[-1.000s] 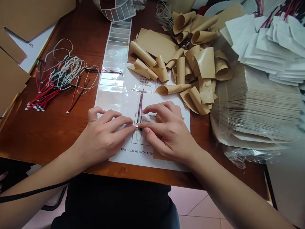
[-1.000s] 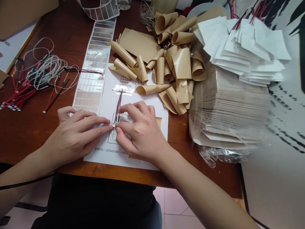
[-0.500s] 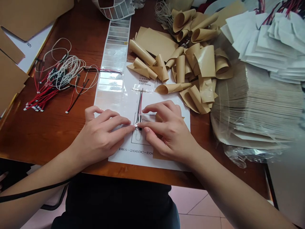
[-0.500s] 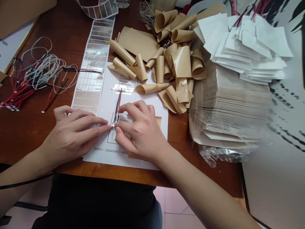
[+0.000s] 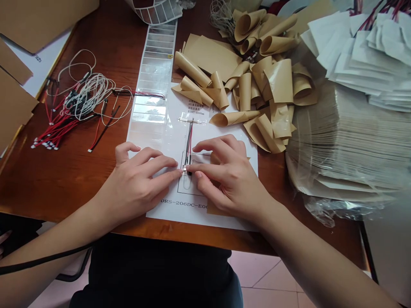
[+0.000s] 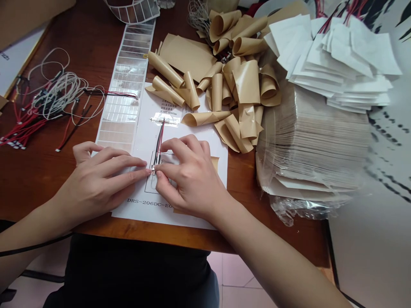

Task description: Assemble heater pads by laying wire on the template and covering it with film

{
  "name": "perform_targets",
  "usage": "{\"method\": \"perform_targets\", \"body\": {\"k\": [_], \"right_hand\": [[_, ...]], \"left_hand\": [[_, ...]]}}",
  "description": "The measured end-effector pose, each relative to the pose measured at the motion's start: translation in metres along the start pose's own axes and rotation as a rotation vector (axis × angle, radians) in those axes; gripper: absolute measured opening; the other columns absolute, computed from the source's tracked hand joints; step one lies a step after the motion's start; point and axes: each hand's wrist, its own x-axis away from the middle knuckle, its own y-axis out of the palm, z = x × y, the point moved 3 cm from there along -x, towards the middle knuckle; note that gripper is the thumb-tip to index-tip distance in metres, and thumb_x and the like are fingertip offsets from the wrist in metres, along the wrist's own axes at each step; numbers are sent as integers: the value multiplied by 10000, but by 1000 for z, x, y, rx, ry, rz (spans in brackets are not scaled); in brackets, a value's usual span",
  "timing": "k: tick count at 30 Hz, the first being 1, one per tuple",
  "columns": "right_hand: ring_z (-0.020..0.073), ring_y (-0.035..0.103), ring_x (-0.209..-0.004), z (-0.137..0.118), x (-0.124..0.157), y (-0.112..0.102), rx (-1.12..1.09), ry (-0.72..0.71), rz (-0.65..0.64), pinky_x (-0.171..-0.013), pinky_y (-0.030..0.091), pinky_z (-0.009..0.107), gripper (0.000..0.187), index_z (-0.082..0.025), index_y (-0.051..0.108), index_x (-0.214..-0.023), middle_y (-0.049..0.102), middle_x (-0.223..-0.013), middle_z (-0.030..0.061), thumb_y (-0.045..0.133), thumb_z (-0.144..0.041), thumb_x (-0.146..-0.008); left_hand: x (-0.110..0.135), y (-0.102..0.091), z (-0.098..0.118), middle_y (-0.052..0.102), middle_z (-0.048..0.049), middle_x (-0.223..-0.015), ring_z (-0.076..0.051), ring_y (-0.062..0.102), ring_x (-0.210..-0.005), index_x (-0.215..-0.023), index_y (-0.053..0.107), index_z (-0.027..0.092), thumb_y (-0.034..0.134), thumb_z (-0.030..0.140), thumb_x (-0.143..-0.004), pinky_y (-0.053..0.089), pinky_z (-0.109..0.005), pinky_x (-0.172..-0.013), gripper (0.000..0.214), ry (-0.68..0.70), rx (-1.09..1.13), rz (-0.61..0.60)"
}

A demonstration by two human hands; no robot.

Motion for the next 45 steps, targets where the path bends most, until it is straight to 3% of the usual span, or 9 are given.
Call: {"method": "perform_targets", "body": {"k": [9, 13, 20, 27, 36, 45], "right_hand": [[297, 556, -1022, -1, 0, 0, 22, -24, 26, -847, 436, 498, 280, -187, 801, -872, 692, -1149, 132, 537, -205, -964], [302, 555, -1051, -2, 0, -1, 61, -38, -14, -865, 411, 494, 294, -187, 792, -880, 691, -1173, 122, 525, -229, -993], [288, 539, -1067, -2, 0, -1, 62, -36, -64, -869, 379, 472, 307, -203, 791, -968, 672, -1217, 120, 496, -264, -1026], [286, 538, -1077, -2, 2, -4, 53, -27, -46, -854, 367, 463, 315, -201, 792, -900, 669, -1195, 114, 501, -252, -1009], [282, 529, -1068, -8, 0, -5, 36, -94, -95, -859, 363, 466, 303, -213, 785, -823, 673, -1155, 108, 525, -232, -977], [285, 539, -1078, -9, 0, -3, 10, -42, -111, -857, 366, 471, 330, -210, 792, -819, 675, -1151, 115, 511, -237, -990]], "left_hand": [[0, 3, 0, 796, -1, -1077, -226, 682, -945, -1116, 693, 201, 597, 104, -940, 304, -467, -898, 222, -56, 42, -1], [0, 5, 1, 780, -21, -1118, -237, 669, -975, -1195, 684, 221, 586, 129, -959, 309, -456, -896, 271, -61, -3, -32], [-2, 5, 3, 786, -19, -1126, -232, 681, -958, -1160, 703, 233, 557, 133, -1000, 316, -461, -894, 239, -45, -43, -7], [2, 4, 1, 788, -19, -1200, -223, 715, -986, -1213, 668, 226, 581, 106, -968, 345, -480, -935, 286, -50, 49, 18], [3, 6, 6, 802, 2, -1168, -207, 726, -1018, -1157, 690, 210, 586, 96, -974, 363, -473, -981, 240, 4, 94, 50], [3, 6, 4, 796, -30, -1176, -203, 698, -998, -1126, 694, 197, 527, 103, -996, 372, -420, -916, 231, 7, 77, 60]]}}
